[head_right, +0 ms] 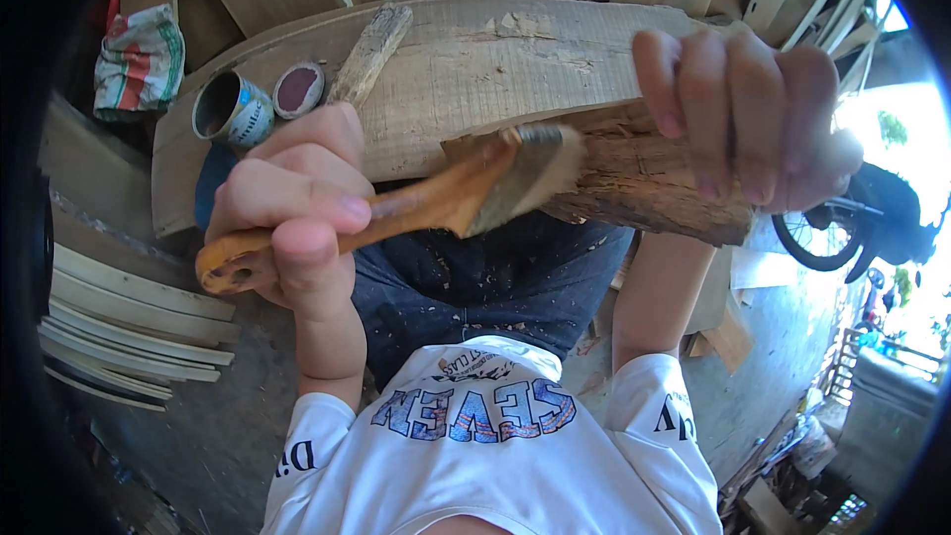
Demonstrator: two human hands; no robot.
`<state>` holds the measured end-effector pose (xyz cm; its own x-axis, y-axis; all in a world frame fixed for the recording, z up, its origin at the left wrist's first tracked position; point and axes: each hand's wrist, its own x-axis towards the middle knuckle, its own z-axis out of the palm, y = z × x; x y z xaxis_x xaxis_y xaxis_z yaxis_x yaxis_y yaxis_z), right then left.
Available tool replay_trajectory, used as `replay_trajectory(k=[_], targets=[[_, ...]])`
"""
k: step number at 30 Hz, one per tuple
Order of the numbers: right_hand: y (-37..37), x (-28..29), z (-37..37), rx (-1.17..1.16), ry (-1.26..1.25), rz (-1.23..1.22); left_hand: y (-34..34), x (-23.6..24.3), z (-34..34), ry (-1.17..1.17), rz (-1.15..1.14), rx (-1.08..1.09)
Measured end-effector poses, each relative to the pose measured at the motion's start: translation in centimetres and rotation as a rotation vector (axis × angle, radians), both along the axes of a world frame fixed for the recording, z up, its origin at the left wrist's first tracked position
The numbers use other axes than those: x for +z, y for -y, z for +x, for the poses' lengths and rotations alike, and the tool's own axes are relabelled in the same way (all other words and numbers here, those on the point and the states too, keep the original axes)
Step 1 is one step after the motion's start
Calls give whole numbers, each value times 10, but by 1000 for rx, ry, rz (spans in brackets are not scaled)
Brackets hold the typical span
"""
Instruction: The person carves a piece of wood using a chisel and a wooden mallet, brushes it with a paintbrush, and sands it with a sanding disc. Afterward, the person wipes the wood with a cloth and resumes chiseling it with the chisel and mallet.
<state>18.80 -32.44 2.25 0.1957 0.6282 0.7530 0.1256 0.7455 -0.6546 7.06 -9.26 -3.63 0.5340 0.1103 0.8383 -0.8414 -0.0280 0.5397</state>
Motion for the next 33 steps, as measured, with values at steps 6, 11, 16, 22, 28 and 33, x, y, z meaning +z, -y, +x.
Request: replay_trajectory(k=[6, 11, 16, 22, 28, 33], targets=[[-23, -5, 12, 133, -18, 16, 8, -5, 17, 126, -252, -47], [-30, -1, 10, 107, -174, 23, 1, -5, 4, 89, -160, 222], [-30, -1, 18, 64, -426, 171, 12, -29, -7, -255, 112, 193], [-20, -10, 76, 297, -194, 149, 22, -31, -6, 125, -33, 278], [-19, -7, 51, 123, -394, 244, 11, -48, -15, -264, 122, 498], [-23, -6, 33, 104, -516, 293, 19, -49, -16, -60, 61, 353]])
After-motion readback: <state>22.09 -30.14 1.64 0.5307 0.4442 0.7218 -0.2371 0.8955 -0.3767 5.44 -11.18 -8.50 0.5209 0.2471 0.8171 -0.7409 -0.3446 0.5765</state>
